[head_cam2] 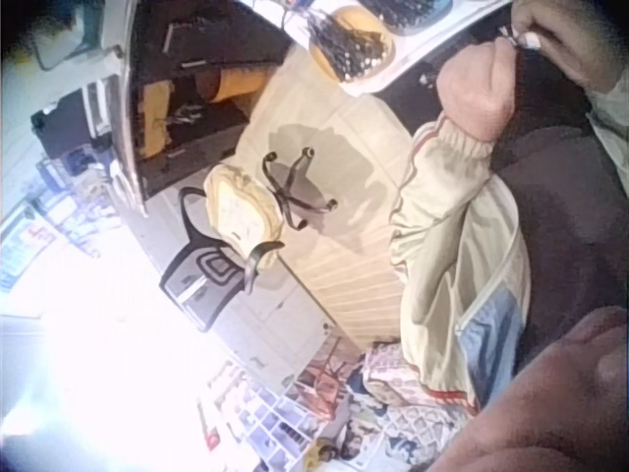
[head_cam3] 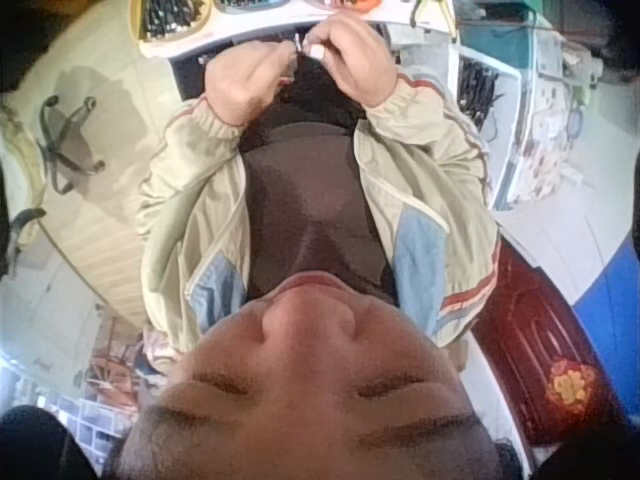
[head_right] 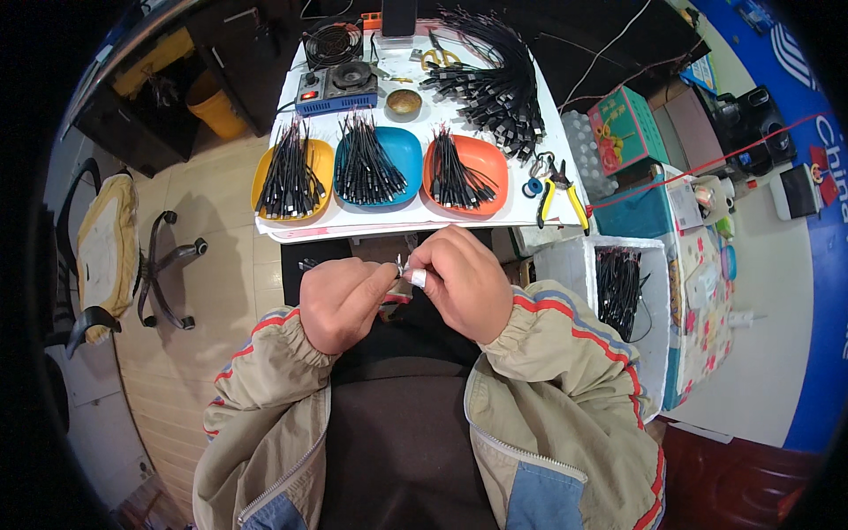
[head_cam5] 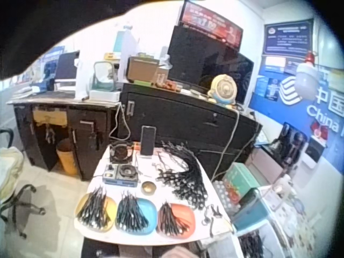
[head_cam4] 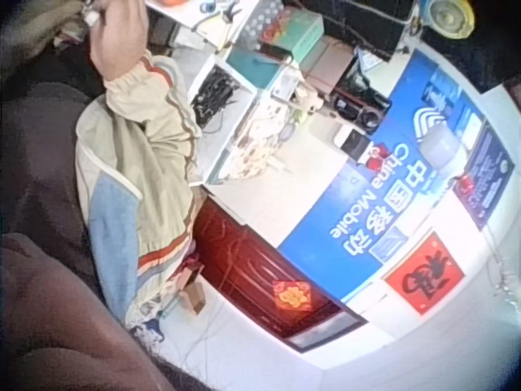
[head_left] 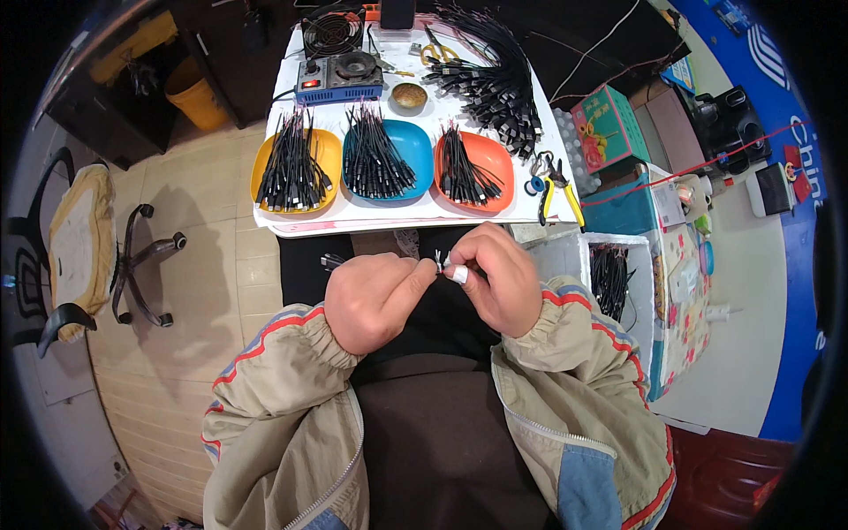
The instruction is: The person repeatedly picks black cables from trays, inserts a small white connector into the cable end, and places the assembled unit into a different tray. The process is repeated for multiple cables throughout the clip.
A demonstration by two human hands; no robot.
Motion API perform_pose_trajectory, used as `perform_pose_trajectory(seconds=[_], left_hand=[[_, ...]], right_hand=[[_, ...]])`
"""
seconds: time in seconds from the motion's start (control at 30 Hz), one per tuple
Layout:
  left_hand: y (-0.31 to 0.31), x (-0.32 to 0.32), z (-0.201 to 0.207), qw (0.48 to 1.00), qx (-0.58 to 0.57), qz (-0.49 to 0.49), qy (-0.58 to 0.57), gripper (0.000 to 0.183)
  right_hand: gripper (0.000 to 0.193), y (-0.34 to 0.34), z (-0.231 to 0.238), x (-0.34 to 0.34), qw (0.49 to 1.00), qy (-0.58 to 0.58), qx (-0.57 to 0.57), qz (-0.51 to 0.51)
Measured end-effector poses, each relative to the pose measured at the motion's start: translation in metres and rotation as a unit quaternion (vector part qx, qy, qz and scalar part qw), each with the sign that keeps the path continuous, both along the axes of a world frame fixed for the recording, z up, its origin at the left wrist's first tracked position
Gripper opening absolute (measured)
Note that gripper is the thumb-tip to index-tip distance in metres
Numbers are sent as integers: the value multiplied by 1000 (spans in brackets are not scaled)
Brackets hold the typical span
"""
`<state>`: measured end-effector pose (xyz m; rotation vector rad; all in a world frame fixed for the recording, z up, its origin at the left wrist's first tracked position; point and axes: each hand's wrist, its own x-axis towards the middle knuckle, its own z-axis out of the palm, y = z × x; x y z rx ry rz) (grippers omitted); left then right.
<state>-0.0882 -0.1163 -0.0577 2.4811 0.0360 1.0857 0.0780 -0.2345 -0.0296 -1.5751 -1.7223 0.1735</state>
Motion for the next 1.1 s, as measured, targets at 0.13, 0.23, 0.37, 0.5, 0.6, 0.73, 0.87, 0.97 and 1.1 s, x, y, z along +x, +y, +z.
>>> perform_pose_trajectory(seconds=[0.13,0.23,0.37,0.5,0.6,0.73,0.87,0.97,1.1], left_hand=[[4,0,-8,998,-43,-28,-21,17],[7,-3,-11,957,-266,-112,-17,15],[10,-11,-14,828,-517,-212,47,14],[9,-10,-18,734,-627,-254,65,13],[4,-7,-19,678,-686,-259,57,13],[-7,-9,-15,598,-750,-281,-39,12],[-15,-11,-13,508,-787,-343,-75,13],[-17,-5,-16,427,-818,-378,-75,15],[-20,-1,-19,404,-833,-374,-65,16]], right_hand=[[21,-3,3,1,967,191,-165,13],[26,-1,10,10,962,211,-163,61],[28,10,11,12,991,2,-4,130],[31,8,10,6,990,-32,34,130],[31,2,10,6,990,-65,39,115],[29,6,10,27,988,-139,63,-5],[32,3,5,37,995,-91,18,-24],[38,-4,0,23,997,-10,48,53],[34,-1,0,8,985,29,139,103]])
